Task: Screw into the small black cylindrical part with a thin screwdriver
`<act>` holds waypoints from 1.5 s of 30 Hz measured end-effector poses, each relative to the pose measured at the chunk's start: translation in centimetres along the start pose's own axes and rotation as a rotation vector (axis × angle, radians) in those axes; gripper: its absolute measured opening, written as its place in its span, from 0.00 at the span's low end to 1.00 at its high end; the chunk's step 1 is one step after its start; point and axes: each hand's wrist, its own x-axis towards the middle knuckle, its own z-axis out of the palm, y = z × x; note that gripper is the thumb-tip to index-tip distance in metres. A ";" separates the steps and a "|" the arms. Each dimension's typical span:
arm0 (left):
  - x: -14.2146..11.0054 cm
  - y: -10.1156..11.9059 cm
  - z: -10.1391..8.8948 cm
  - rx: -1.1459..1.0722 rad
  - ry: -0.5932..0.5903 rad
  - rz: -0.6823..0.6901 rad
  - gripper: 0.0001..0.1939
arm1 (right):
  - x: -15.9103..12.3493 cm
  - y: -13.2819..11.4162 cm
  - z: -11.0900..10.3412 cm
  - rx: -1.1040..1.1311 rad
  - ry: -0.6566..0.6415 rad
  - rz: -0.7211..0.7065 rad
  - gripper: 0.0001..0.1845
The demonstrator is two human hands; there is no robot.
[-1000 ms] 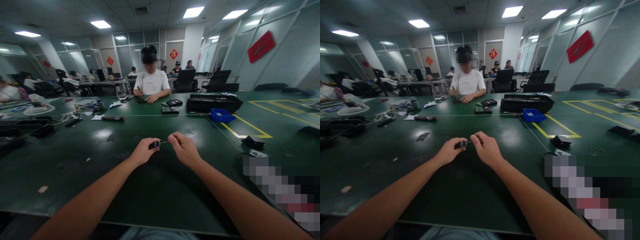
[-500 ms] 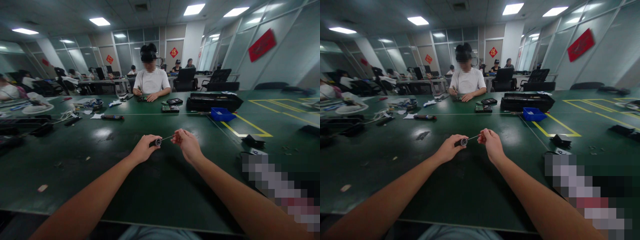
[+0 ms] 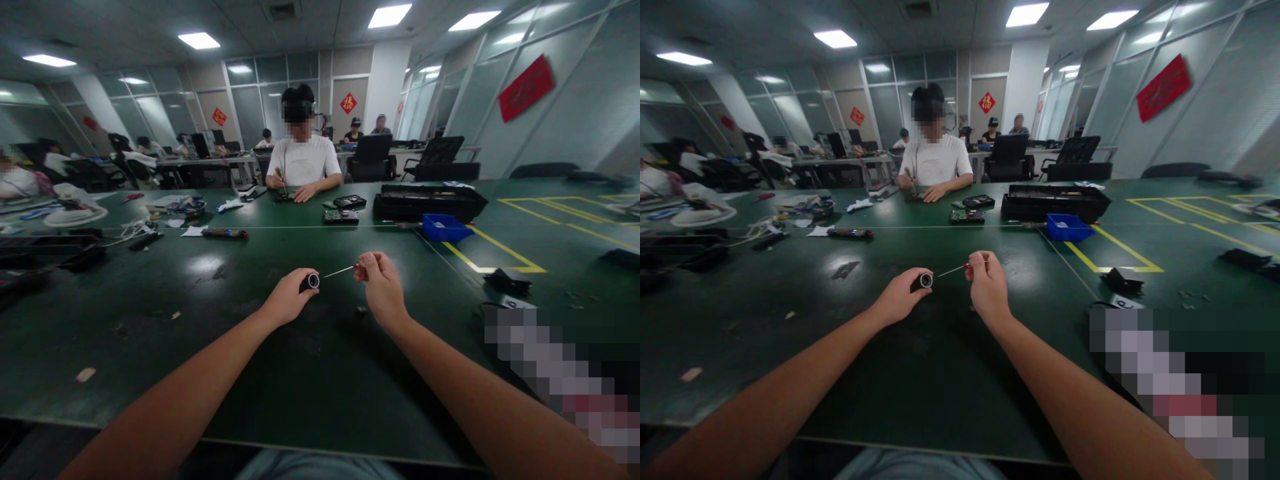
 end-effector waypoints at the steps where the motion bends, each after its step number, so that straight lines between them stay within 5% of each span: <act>1: -0.1 0.2 0.0 -0.009 -0.002 -0.002 0.18 | 0.1 -0.1 -0.1 0.008 0.014 -0.003 0.15; 9: -0.5 3.9 0.1 0.030 -0.105 -0.068 0.19 | -0.1 -1.5 -0.6 -0.067 0.057 -0.046 0.15; 14: 0.2 5.9 1.7 0.112 -0.235 0.150 0.11 | -0.3 -1.2 -0.5 -0.115 0.048 -0.130 0.14; 18: 1.4 5.9 4.2 0.241 -0.297 0.255 0.14 | -0.2 -0.9 -0.4 -0.111 0.052 -0.156 0.15; 22: 2.2 5.5 6.0 0.275 -0.319 0.194 0.19 | -0.2 -1.0 -0.6 -0.124 0.037 -0.156 0.15; 26: 2.3 5.5 5.5 0.101 -0.292 0.029 0.16 | -0.2 -0.9 -0.7 -0.129 0.024 -0.156 0.15; 30: 2.3 4.5 2.7 -0.010 -0.311 -0.029 0.15 | -0.1 -0.8 -0.7 -0.128 0.030 -0.164 0.16; 34: 2.0 1.7 -1.6 -0.479 -0.261 -0.370 0.17 | -0.2 -0.9 -0.8 -0.132 0.014 -0.153 0.16; 38: 0.5 -2.3 -7.1 -0.936 -0.045 -0.644 0.13 | -0.3 -1.0 -0.8 -0.143 -0.025 -0.134 0.16; 45: -4.7 -8.7 -17.7 -0.945 0.442 -0.754 0.08 | -0.2 -0.6 -0.5 -0.169 -0.030 -0.136 0.16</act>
